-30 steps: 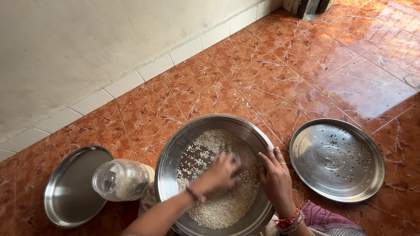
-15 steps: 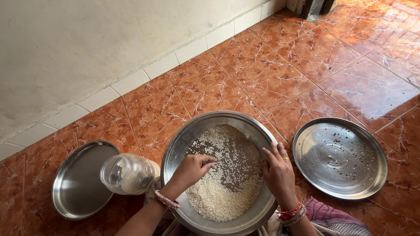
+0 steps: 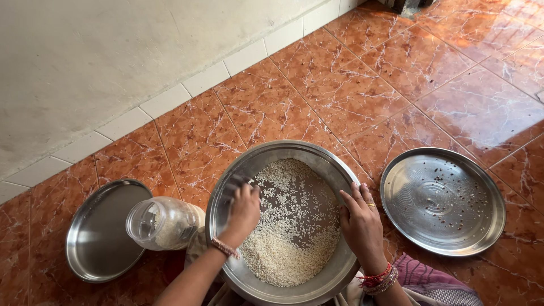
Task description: The person sits on a tiled floor and sorts rice in a large metal tray by hand, picking out small debris and transferring it to a smaller tray. A clear plastic jar containing rice is visible nearby.
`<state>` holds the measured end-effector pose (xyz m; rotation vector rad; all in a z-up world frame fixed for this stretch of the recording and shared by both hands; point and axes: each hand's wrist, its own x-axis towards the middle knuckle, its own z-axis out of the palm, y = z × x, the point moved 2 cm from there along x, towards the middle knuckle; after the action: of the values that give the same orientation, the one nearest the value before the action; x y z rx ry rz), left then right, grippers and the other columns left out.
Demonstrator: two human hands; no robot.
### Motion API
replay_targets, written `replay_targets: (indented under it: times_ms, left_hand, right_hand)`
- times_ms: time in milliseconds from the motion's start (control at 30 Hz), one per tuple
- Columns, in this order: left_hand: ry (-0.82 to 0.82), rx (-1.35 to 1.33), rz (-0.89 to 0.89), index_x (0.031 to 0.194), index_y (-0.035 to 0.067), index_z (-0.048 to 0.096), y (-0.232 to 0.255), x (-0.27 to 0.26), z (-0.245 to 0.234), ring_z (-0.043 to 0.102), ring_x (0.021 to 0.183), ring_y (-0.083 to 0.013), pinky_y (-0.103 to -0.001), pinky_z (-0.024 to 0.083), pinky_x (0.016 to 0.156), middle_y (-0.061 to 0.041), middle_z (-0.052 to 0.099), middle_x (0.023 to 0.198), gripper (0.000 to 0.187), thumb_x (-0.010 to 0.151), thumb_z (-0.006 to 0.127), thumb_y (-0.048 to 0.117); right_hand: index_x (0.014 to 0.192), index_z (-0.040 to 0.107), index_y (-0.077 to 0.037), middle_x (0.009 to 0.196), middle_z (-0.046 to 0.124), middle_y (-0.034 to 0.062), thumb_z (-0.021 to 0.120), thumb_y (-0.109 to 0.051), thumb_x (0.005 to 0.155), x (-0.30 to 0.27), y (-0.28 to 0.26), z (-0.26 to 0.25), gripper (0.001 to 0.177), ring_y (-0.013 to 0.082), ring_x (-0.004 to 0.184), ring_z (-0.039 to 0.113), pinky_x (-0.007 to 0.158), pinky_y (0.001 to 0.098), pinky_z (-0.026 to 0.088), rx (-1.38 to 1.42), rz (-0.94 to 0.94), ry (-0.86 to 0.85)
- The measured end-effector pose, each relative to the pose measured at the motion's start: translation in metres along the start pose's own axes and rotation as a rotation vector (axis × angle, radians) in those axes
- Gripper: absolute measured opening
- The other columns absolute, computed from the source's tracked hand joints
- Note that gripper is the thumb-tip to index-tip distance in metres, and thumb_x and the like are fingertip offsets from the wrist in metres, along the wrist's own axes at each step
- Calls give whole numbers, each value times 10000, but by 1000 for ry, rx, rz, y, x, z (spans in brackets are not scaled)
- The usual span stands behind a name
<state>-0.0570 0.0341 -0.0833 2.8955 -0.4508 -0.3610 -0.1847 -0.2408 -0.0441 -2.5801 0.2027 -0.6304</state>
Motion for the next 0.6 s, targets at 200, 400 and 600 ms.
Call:
replay_targets:
  times_ms: [200,400,600]
  left_hand:
    - [-334,-223,229,1308,24,611,63,-69,15,648,944,-211,-249,564,722,-163,620,1113,328,1043,444,122]
    - [101,-382,192,1123,16,709,20,-8,12,711,764,-159,-167,588,571,-146,710,1086,276,980,474,22]
    - [-185,-551,-317,1126,-10,620,55,3,-1,656,800,-295,-379,498,614,-192,682,945,332,1123,379,219]
  right_hand:
    - [1207,699,-57,1401,597,214,645,-105,877,1,-2,-2,338,409,1373,502,1094,483,437,18,-2,10]
    - [1203,698,-52,1402,597,216,649,-96,871,1,-3,-4,338,414,1376,496,1090,482,436,27,-3,-2]
    - [1203,696,-50,1400,596,214,649,-93,871,1,-3,-4,338,406,1380,493,1094,478,433,32,3,0]
